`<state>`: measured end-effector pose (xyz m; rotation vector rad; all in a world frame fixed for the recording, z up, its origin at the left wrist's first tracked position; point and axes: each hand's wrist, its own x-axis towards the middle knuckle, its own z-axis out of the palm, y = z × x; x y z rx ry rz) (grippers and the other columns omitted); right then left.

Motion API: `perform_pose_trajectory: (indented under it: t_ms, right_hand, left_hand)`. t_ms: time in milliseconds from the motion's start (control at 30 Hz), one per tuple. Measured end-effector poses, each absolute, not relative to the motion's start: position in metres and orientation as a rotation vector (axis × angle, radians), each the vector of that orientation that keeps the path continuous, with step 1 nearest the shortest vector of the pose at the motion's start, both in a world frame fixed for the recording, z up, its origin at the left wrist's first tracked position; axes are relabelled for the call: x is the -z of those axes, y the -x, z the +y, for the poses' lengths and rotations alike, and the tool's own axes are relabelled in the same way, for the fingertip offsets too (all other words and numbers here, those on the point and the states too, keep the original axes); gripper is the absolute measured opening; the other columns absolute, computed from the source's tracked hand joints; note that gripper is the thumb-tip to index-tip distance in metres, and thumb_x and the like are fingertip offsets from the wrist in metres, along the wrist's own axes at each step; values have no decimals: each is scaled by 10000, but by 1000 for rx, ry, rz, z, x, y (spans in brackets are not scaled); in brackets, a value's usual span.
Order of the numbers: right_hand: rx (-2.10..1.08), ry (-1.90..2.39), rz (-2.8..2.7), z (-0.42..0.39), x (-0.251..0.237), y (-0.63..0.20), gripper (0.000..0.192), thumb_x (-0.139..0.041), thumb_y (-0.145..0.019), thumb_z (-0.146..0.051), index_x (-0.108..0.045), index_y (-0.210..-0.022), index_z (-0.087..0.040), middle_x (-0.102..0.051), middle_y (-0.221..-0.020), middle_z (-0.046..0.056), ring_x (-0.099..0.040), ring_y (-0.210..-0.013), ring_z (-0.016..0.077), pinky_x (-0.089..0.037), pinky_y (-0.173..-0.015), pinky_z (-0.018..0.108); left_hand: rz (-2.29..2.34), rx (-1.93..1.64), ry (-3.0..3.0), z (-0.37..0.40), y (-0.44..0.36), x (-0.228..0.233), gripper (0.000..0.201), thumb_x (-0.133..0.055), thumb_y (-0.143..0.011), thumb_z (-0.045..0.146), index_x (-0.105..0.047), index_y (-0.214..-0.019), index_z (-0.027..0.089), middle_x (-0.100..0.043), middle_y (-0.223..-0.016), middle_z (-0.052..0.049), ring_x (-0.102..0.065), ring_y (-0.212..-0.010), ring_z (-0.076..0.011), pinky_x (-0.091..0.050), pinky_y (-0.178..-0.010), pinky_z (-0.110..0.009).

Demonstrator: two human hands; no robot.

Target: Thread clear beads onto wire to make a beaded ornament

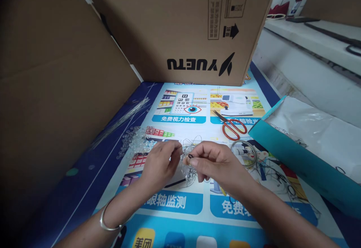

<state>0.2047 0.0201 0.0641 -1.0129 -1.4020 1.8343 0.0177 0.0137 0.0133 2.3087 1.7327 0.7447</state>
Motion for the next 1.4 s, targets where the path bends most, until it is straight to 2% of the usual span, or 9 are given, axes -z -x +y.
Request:
perform_pose_trajectory:
  t_ms: [300,500,733,1233,1400]
  right_hand:
    - [-1848,1009,-1420,22,-63,-209,153,-595,-794,-283,-599,-808,-130,-607,-734,24,-485,-509,58,-365,-500,200]
    - [-1865,983,-1416,23,-58,-211,148,-591,-800,-281,-599,-820,-134,-622,-814,43,-492,-522,52,-366,-506,196]
    - [-1848,1010,-1404,24,-58,-212,160,-597,-799,-289,-608,-830,-132,-561,-626,-6,-480,-513,58,-350,-492,183]
    - [-1833,1002,-1397,24,-62,-212,152,-608,-799,-289,-625,-849,-147,-579,-659,1,-494,-533,60,-393,-514,186]
    - [-1832,988,-1396,24,-63,-212,136,-599,-805,-273,-630,-855,-150,-613,-759,25,-501,-542,54,-407,-525,190]
  left_hand:
    - [1831,-597,-2456,10,-18,-15,124,-407,-817,128,-521,-822,177,-585,-692,-36,-524,-690,-203,-357,-691,-333]
    - [1878,-574,-2388,12,-15,-12,124,-390,-851,180,-513,-859,182,-589,-720,-42,-527,-719,-218,-361,-687,-340]
    - [1733,-668,-2149,18,-11,-15,138,-351,-873,211,-484,-849,188,-579,-777,-37,-538,-758,-187,-377,-673,-292]
    - [1587,-745,-1776,23,-9,-24,102,-423,-828,211,-510,-777,201,-624,-737,16,-553,-676,-128,-371,-620,-236]
    - [1575,-756,-1714,25,-8,-23,88,-452,-808,226,-525,-767,198,-627,-718,17,-555,-659,-121,-374,-598,-224]
